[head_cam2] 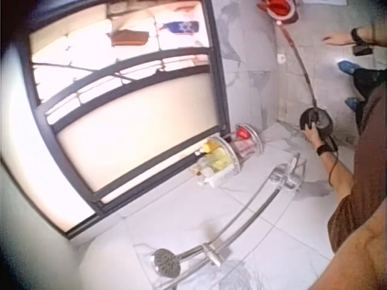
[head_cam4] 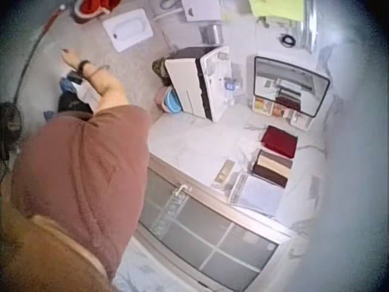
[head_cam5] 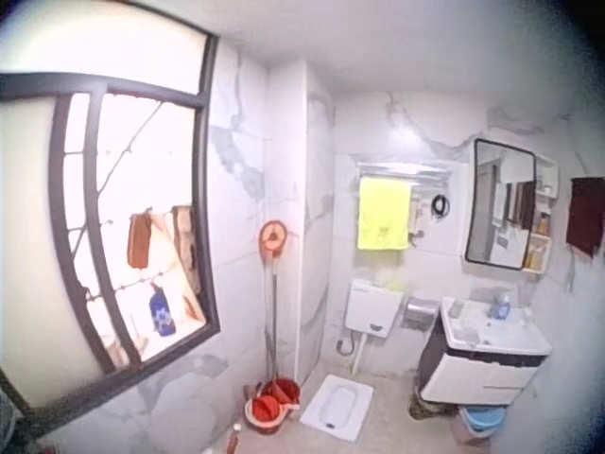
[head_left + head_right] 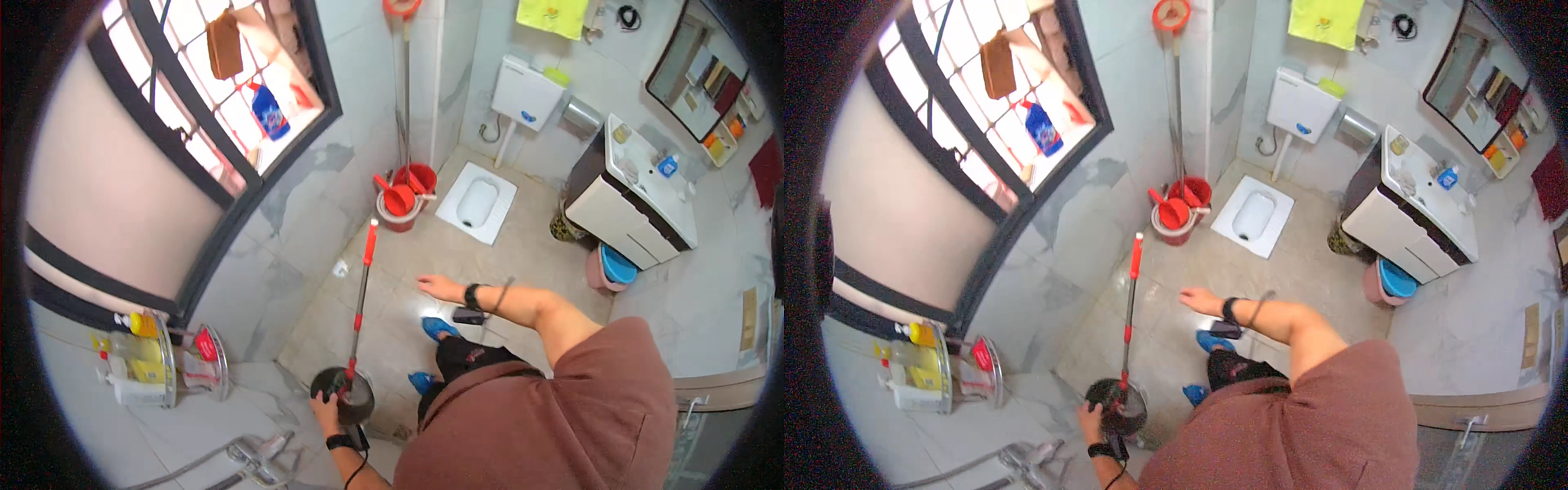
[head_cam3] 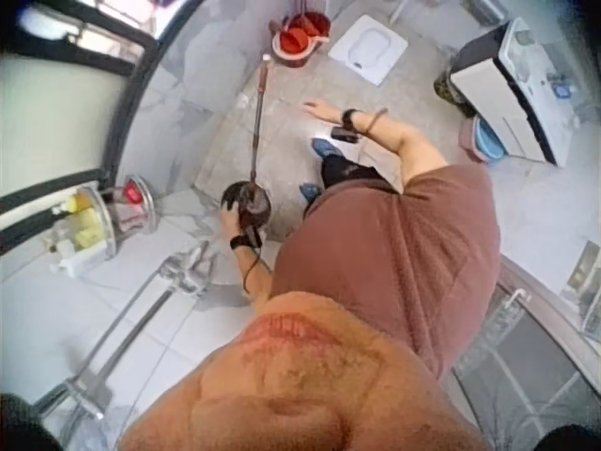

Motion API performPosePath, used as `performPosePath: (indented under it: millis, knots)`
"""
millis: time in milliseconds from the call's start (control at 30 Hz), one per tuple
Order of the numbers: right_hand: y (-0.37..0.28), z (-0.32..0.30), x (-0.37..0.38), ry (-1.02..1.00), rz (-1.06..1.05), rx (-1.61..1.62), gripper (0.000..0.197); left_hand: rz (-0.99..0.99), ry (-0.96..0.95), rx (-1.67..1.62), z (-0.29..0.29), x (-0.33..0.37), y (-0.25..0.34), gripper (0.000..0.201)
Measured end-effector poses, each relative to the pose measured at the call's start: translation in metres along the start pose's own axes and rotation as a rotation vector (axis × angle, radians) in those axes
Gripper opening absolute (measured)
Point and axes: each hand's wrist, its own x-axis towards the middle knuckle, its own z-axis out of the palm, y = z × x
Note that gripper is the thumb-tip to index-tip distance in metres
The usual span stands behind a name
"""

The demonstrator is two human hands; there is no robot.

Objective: The person rinses a mop head in a bucket of water, plunges it repeatedly to clean it, and then turns on a faucet to refill the bucket.

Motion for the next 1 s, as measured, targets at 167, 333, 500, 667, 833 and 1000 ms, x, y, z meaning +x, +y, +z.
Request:
performPosePath:
  millis: [167, 333, 500, 667, 833, 1000]
  knots:
    - [0.070, -0.087, -0.048, 0.197, 0.288, -0.020, 0.044, 0.123, 0.007, 0.139, 0.000, 0.012, 0.087, 0.035]
    - [0.116, -0.141, -0.049, 0.269, 0.483, 0.266, 0.044, 0.312, 0.167, -0.037, 0.021, 0.019, 0.214, 0.035]
    - [0.144, -0.199, -0.016, 0.298, 0.480, 0.399, 0.047, 0.588, 0.160, 0.019, 0.062, 0.038, 0.349, 0.048]
    - [0.143, -0.275, 0.030, 0.308, 0.415, 0.392, 0.045, 0.687, 0.126, 0.079, 0.116, 0.060, 0.458, 0.052]
    - [0.149, -0.320, 0.090, 0.214, 0.332, 0.318, 0.043, 0.638, -0.001, 0.107, 0.168, 0.067, 0.517, 0.051]
    - [0.080, -0.340, 0.173, 0.172, 0.144, 0.294, 0.045, 0.595, -0.066, 0.157, 0.174, 0.091, 0.516, 0.050]
